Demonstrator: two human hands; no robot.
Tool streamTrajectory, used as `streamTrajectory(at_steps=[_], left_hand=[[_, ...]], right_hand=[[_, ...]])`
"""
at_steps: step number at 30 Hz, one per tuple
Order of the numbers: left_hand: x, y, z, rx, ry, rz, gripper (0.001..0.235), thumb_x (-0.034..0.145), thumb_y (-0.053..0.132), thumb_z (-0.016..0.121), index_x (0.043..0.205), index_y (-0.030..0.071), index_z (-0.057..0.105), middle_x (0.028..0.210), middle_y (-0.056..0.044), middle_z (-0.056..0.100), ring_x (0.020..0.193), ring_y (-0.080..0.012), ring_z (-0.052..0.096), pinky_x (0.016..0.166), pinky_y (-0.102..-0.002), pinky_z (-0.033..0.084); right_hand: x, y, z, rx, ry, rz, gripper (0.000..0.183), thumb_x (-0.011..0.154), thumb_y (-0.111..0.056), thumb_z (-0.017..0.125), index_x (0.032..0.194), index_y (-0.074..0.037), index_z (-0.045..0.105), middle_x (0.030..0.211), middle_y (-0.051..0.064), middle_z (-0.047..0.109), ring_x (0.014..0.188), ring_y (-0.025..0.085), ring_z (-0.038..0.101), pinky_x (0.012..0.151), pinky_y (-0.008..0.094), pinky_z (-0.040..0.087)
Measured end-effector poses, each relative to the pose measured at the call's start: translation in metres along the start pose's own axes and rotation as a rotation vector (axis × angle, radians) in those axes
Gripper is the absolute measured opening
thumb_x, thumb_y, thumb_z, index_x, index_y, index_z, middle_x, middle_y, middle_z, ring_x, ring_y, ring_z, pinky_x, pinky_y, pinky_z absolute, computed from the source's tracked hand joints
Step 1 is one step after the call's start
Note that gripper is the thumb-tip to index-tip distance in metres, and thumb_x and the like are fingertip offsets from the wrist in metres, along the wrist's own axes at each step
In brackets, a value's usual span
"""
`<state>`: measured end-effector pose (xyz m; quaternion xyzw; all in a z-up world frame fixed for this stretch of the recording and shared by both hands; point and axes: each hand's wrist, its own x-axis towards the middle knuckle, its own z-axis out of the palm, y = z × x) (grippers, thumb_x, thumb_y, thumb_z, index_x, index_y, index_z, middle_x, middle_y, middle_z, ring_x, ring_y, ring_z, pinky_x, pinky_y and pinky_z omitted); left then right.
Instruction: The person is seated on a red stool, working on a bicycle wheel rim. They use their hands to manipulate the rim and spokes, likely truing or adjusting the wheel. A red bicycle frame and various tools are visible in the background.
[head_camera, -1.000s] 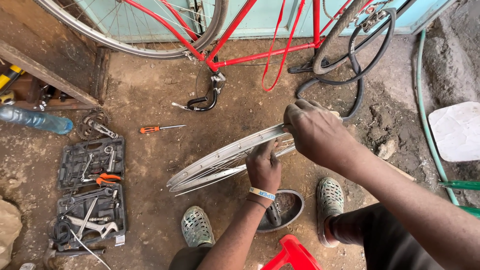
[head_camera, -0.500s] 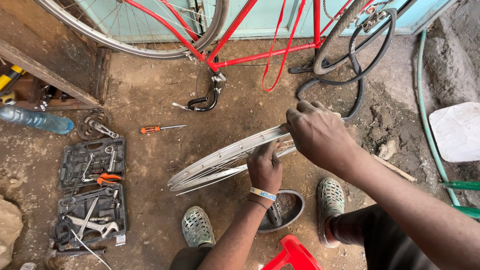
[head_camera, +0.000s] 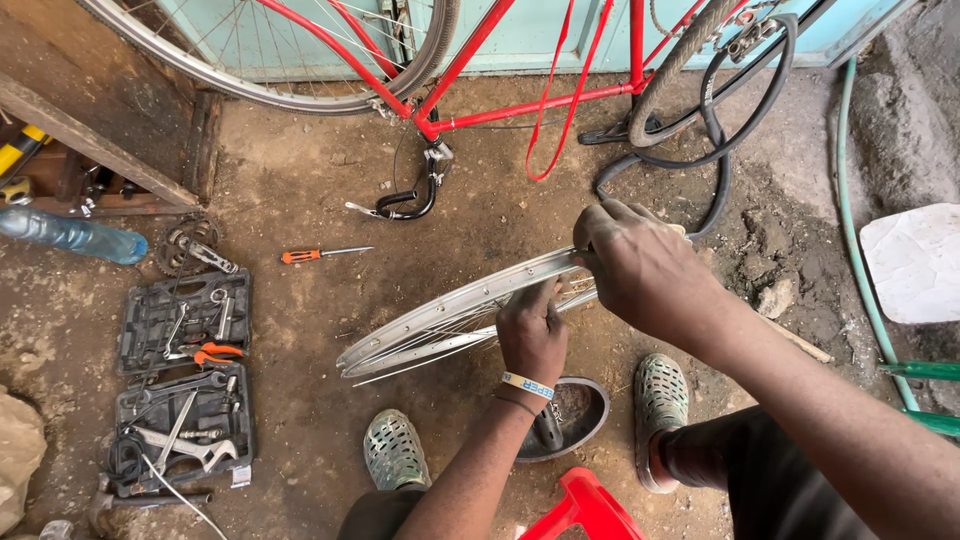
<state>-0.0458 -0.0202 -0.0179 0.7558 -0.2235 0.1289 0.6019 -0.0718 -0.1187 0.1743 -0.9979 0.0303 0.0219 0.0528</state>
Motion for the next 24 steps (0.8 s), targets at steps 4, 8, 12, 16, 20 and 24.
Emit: streamTrajectory(at_steps=[4, 8, 12, 16, 20, 24], left_hand=[[-0.001, -0.002, 0.001, 0.003, -0.013, 0.010, 0.037, 0.083, -0.009, 0.063, 0.109, 0.013, 0.077, 0.082, -0.009, 0.077, 0.076, -0.0306, 0.076, 0.067, -0.043, 0.064], [-0.003, -0.003, 0.000, -0.017, -0.017, 0.003, 0.041, 0.081, -0.011, 0.063, 0.111, 0.013, 0.077, 0.082, -0.010, 0.077, 0.076, -0.0319, 0.076, 0.066, -0.043, 0.065], [0.000, 0.002, -0.003, -0.034, -0.022, 0.004, 0.040, 0.081, -0.012, 0.063, 0.111, 0.011, 0.076, 0.081, -0.011, 0.077, 0.075, -0.0330, 0.076, 0.066, -0.043, 0.065], [0.001, 0.001, -0.002, -0.026, -0.014, 0.007, 0.040, 0.082, -0.012, 0.063, 0.111, 0.011, 0.076, 0.082, -0.011, 0.077, 0.076, -0.0326, 0.077, 0.066, -0.043, 0.065], [0.001, -0.002, -0.003, -0.015, -0.034, -0.021, 0.034, 0.084, -0.010, 0.063, 0.109, 0.010, 0.076, 0.083, -0.011, 0.077, 0.078, -0.0318, 0.076, 0.068, -0.042, 0.064], [0.004, -0.001, -0.003, 0.026, -0.022, -0.025, 0.031, 0.086, -0.008, 0.062, 0.108, 0.006, 0.076, 0.086, -0.014, 0.076, 0.081, -0.0346, 0.076, 0.071, -0.045, 0.062]], right_hand=[[0.003, 0.006, 0.009, 0.016, 0.006, 0.037, 0.019, 0.101, -0.019, 0.059, 0.108, -0.004, 0.068, 0.093, 0.018, 0.068, 0.100, 0.038, 0.073, 0.085, 0.048, 0.060], [0.004, 0.017, 0.021, 0.024, 0.098, -0.082, 0.011, 0.098, -0.009, 0.061, 0.100, -0.001, 0.068, 0.080, 0.015, 0.062, 0.081, 0.033, 0.070, 0.070, 0.040, 0.058], [0.001, 0.023, 0.029, 0.160, 0.190, -0.173, 0.007, 0.096, -0.004, 0.061, 0.098, 0.003, 0.063, 0.080, 0.020, 0.060, 0.081, 0.042, 0.069, 0.066, 0.048, 0.057], [-0.005, 0.025, 0.028, 0.216, 0.294, -0.154, 0.005, 0.097, -0.005, 0.062, 0.098, 0.000, 0.061, 0.083, 0.017, 0.058, 0.081, 0.042, 0.067, 0.065, 0.047, 0.055], [-0.026, 0.027, 0.044, 0.422, 0.592, -0.204, 0.002, 0.096, -0.001, 0.062, 0.097, -0.001, 0.064, 0.083, 0.012, 0.052, 0.074, 0.031, 0.060, 0.064, 0.039, 0.051], [-0.071, 0.039, 0.137, 0.721, 0.722, 0.083, 0.012, 0.092, -0.001, 0.051, 0.091, -0.004, 0.063, 0.079, 0.012, 0.056, 0.068, 0.026, 0.059, 0.062, 0.036, 0.050]])
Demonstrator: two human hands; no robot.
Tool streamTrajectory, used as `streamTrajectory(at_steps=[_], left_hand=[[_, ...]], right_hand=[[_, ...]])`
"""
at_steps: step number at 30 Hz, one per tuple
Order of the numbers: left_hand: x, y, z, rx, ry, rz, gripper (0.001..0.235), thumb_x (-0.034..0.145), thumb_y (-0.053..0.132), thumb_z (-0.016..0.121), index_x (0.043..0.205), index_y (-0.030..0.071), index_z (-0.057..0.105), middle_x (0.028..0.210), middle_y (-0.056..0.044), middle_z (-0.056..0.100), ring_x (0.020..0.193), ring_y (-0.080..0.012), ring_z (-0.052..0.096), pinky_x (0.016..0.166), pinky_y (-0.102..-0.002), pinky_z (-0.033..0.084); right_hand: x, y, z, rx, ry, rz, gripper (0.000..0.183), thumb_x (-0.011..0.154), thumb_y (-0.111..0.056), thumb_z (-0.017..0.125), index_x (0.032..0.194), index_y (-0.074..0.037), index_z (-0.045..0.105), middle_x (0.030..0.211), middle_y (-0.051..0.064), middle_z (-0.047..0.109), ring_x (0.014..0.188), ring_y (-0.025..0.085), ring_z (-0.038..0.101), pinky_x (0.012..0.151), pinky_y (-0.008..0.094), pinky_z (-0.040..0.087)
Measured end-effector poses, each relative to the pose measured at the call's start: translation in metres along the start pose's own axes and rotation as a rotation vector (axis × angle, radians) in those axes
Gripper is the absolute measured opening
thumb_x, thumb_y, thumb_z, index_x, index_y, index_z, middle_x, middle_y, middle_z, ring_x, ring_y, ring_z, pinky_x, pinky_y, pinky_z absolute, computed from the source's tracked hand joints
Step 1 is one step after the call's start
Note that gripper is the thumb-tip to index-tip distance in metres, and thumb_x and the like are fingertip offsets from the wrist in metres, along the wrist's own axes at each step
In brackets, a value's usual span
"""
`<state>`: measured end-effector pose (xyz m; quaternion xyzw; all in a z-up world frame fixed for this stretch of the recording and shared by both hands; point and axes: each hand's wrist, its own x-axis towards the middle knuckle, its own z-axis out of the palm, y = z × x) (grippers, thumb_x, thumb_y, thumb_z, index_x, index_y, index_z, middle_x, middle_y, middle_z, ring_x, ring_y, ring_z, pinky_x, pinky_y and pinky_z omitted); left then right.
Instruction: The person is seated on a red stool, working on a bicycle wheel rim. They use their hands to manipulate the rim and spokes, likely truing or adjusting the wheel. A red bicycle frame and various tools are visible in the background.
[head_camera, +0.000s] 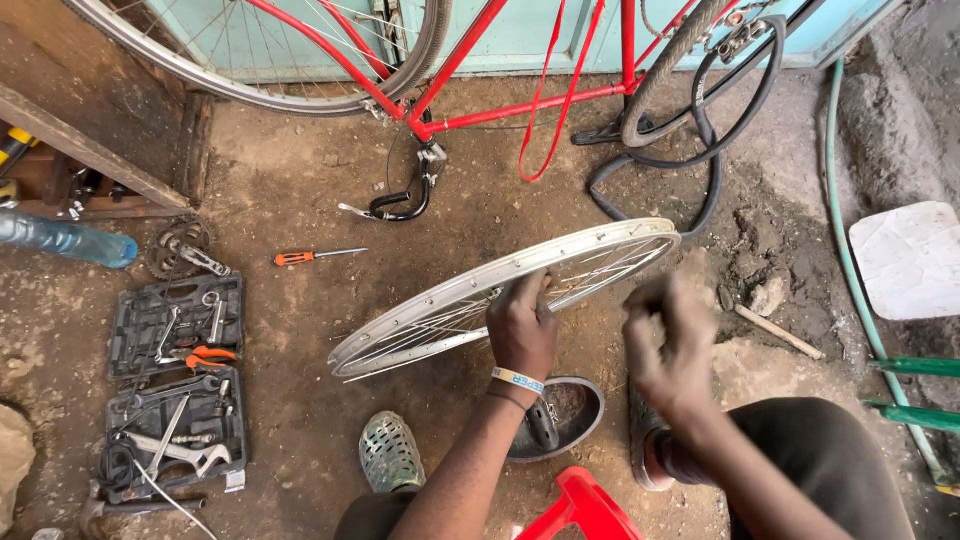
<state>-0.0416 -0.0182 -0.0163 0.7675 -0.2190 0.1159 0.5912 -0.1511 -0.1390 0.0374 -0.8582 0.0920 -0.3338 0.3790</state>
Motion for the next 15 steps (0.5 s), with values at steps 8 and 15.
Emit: streamTrajectory(at_steps=[8, 15], left_hand=[[0.013, 0.004, -0.006, 0.011, 0.010, 0.041, 0.027, 0.084, -0.006, 0.063, 0.104, 0.007, 0.076, 0.084, -0.011, 0.077, 0.082, -0.0357, 0.075, 0.074, -0.046, 0.061], [0.013, 0.006, -0.008, 0.007, -0.019, 0.024, 0.022, 0.092, -0.001, 0.061, 0.105, 0.009, 0.075, 0.087, -0.008, 0.078, 0.083, -0.0308, 0.077, 0.075, -0.042, 0.062]], right_hand=[[-0.181, 0.181, 0.088, -0.378, -0.671, 0.858, 0.023, 0.088, -0.028, 0.065, 0.097, -0.011, 0.076, 0.087, 0.019, 0.078, 0.090, 0.043, 0.076, 0.080, 0.055, 0.058], [-0.168, 0.176, 0.079, -0.504, -0.693, 0.889, 0.017, 0.090, -0.016, 0.067, 0.097, -0.009, 0.080, 0.081, 0.018, 0.078, 0.083, 0.036, 0.079, 0.071, 0.045, 0.062]])
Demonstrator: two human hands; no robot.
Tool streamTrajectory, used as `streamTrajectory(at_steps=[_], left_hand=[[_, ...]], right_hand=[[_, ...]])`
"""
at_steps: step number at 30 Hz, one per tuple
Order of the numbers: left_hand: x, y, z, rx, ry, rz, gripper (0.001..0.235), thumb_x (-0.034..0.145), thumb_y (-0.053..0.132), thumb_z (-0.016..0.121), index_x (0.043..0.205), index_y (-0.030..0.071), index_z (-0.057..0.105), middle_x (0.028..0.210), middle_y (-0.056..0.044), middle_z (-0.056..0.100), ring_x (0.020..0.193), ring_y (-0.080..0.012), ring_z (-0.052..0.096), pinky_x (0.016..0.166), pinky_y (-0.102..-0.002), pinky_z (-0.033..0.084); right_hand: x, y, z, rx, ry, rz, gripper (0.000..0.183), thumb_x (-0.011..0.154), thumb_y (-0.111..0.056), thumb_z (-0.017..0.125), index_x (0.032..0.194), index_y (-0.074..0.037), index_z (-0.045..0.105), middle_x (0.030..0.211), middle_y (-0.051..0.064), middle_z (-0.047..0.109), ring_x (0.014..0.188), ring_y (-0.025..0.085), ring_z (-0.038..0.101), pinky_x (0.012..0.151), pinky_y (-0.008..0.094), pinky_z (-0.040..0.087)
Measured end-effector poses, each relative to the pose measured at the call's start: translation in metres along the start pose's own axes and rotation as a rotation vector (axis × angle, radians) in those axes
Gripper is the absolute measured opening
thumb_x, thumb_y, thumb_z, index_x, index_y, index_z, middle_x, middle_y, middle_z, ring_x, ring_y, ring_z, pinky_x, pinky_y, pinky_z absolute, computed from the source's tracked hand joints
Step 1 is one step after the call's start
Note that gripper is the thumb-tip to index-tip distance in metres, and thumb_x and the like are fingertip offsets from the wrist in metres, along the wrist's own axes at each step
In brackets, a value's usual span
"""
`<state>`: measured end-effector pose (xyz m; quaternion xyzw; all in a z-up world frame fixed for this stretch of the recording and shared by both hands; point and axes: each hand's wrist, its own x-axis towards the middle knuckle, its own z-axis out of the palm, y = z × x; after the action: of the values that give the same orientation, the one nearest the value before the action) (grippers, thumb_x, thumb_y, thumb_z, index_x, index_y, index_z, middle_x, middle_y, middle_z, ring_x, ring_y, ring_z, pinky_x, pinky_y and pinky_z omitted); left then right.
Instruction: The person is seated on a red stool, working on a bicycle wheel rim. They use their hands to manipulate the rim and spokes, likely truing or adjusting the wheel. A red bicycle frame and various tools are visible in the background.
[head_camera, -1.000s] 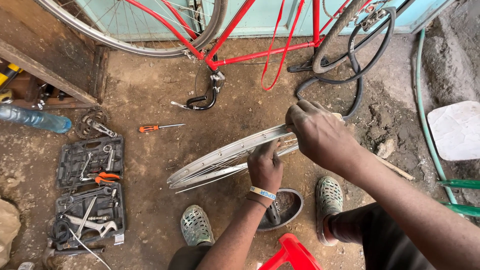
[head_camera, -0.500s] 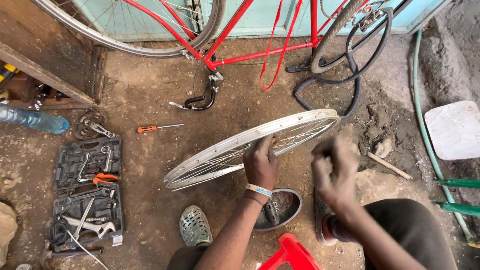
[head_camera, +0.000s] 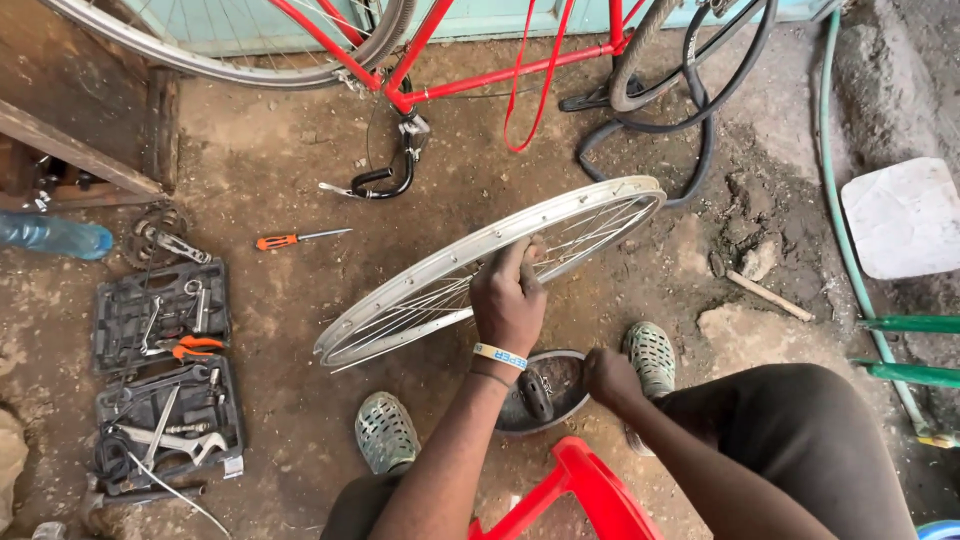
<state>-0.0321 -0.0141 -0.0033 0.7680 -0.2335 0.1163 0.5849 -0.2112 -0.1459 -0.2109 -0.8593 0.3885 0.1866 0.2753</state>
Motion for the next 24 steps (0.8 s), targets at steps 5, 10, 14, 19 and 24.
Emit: streamTrajectory(at_steps=[5, 10, 14, 19, 24], left_hand=[[-0.004, -0.005, 0.005, 0.005, -0.020, 0.001, 0.017, 0.097, 0.006, 0.062, 0.108, 0.008, 0.075, 0.090, -0.008, 0.078, 0.083, -0.0305, 0.077, 0.074, -0.041, 0.062], [-0.003, -0.004, 0.002, 0.007, -0.032, 0.026, 0.017, 0.099, 0.010, 0.062, 0.109, 0.008, 0.076, 0.091, -0.008, 0.078, 0.084, -0.0303, 0.077, 0.073, -0.039, 0.062], [0.000, 0.003, -0.004, 0.009, -0.075, 0.018, 0.019, 0.097, 0.005, 0.062, 0.110, 0.004, 0.075, 0.091, -0.014, 0.077, 0.083, -0.0340, 0.076, 0.071, -0.043, 0.062], [-0.002, 0.002, -0.003, -0.017, -0.079, 0.034, 0.019, 0.097, 0.003, 0.061, 0.110, 0.004, 0.075, 0.092, -0.014, 0.077, 0.082, -0.0341, 0.077, 0.070, -0.042, 0.062], [-0.003, -0.004, 0.000, 0.077, 0.019, 0.113, 0.022, 0.102, 0.014, 0.059, 0.117, 0.008, 0.073, 0.101, -0.010, 0.076, 0.091, -0.0304, 0.076, 0.077, -0.040, 0.061]], right_hand=[[0.002, -0.068, -0.098, 0.304, 0.290, -0.022, 0.023, 0.093, -0.028, 0.066, 0.103, -0.012, 0.079, 0.088, 0.019, 0.078, 0.091, 0.043, 0.074, 0.082, 0.056, 0.056], [-0.043, -0.124, -0.202, 0.594, 0.702, -0.453, 0.015, 0.102, -0.006, 0.066, 0.107, 0.008, 0.068, 0.092, 0.029, 0.071, 0.080, 0.038, 0.071, 0.073, 0.051, 0.057], [-0.021, -0.114, -0.227, 0.579, 0.921, -0.741, 0.011, 0.109, -0.009, 0.067, 0.110, 0.002, 0.063, 0.096, 0.016, 0.064, 0.085, 0.030, 0.067, 0.069, 0.040, 0.057], [-0.006, -0.116, -0.239, 0.538, 0.930, -0.953, 0.006, 0.105, -0.003, 0.068, 0.102, 0.003, 0.066, 0.091, 0.015, 0.064, 0.079, 0.029, 0.064, 0.062, 0.039, 0.055], [-0.008, -0.126, -0.248, 0.383, 0.893, -1.039, 0.010, 0.101, -0.011, 0.073, 0.095, -0.003, 0.070, 0.082, 0.010, 0.064, 0.076, 0.029, 0.062, 0.069, 0.037, 0.051]])
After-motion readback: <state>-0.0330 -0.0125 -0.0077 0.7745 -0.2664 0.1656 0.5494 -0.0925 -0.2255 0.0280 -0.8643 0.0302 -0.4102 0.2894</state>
